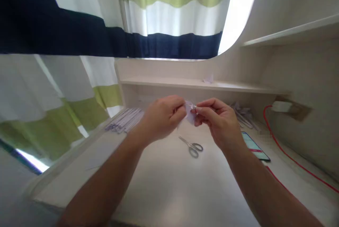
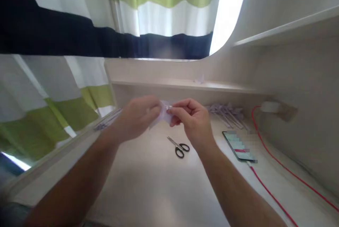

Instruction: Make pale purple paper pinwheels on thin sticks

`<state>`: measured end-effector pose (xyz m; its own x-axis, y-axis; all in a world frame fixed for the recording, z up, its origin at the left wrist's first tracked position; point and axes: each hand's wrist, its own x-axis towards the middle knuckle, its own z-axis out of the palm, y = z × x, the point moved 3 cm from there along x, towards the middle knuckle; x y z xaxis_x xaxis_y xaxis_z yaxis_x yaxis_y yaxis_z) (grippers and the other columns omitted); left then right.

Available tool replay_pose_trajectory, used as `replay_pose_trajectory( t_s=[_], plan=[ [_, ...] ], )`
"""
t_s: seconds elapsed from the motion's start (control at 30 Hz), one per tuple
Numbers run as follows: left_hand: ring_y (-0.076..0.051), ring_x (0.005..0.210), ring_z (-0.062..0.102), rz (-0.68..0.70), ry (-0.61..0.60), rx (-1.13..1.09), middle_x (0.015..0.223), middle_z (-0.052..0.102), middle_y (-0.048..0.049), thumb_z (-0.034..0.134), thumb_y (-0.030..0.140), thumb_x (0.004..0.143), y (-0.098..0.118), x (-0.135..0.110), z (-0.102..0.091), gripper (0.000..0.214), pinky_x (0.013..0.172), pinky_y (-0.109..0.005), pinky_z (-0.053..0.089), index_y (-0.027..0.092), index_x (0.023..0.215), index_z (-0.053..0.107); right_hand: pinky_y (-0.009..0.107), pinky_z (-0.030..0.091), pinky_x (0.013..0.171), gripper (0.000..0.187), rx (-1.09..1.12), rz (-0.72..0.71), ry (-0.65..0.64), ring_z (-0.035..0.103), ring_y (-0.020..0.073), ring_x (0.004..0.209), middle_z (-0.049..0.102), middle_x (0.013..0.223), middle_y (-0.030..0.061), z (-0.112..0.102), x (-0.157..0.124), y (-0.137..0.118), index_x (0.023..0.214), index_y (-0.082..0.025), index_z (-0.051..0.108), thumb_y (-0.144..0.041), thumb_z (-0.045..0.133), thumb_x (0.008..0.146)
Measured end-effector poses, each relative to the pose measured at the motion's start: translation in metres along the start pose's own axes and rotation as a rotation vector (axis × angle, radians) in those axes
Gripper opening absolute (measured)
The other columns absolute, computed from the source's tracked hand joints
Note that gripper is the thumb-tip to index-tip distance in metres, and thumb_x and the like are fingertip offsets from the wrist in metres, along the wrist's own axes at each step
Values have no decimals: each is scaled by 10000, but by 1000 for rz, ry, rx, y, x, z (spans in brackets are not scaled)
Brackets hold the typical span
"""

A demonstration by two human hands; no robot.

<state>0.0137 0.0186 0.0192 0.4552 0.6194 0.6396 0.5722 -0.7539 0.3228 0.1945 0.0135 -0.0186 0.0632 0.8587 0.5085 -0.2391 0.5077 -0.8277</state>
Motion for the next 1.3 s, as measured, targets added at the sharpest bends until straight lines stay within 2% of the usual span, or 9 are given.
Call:
replay_pose_trajectory(
  t_s=[0.17,0.4,0.6,0.9,1.13,1.3],
  plan=[
    [-145,711,523,-39,-8,-15,735,572,16,481,267,1001,-1,0,-3,279,655,-323,317,190,756,590,262,553,539,123,-3,-34,13,684,133,523,801,721,17,0,2,0,799,-205,772,-212,892,774],
    [-131,656,496,-39,-16,-40,693,554,25,488,226,972,-1,0,-4,271,614,-315,289,186,711,548,261,586,544,101,-84,-131,42,699,139,530,802,705,22,3,-3,-7,823,-201,774,-199,873,801],
    [-132,685,547,-21,-20,-94,722,615,25,505,222,987,-1,0,-4,267,625,-303,326,183,797,688,247,585,538,110,-126,-159,37,699,140,530,772,638,12,6,-5,-11,826,-189,766,-203,875,811],
    [-142,737,607,23,-5,-98,797,705,6,552,304,1024,-4,-1,-8,268,652,-288,375,183,876,739,245,596,542,87,-131,-169,10,695,136,520,760,612,4,6,-5,-14,798,-191,760,-154,837,815],
    [-127,694,583,43,-36,-147,762,662,16,524,216,1002,-2,-2,-14,246,642,-275,386,178,847,711,245,590,516,86,-138,-180,18,686,135,505,755,609,-1,6,-7,-17,792,-193,755,-141,819,818],
    [-117,686,578,26,-33,-210,746,655,23,542,240,1012,-2,-2,-13,255,638,-266,388,172,838,715,254,598,520,83,-146,-189,11,690,138,515,757,624,-1,6,-7,-17,811,-192,753,-147,818,834]
  ],
)
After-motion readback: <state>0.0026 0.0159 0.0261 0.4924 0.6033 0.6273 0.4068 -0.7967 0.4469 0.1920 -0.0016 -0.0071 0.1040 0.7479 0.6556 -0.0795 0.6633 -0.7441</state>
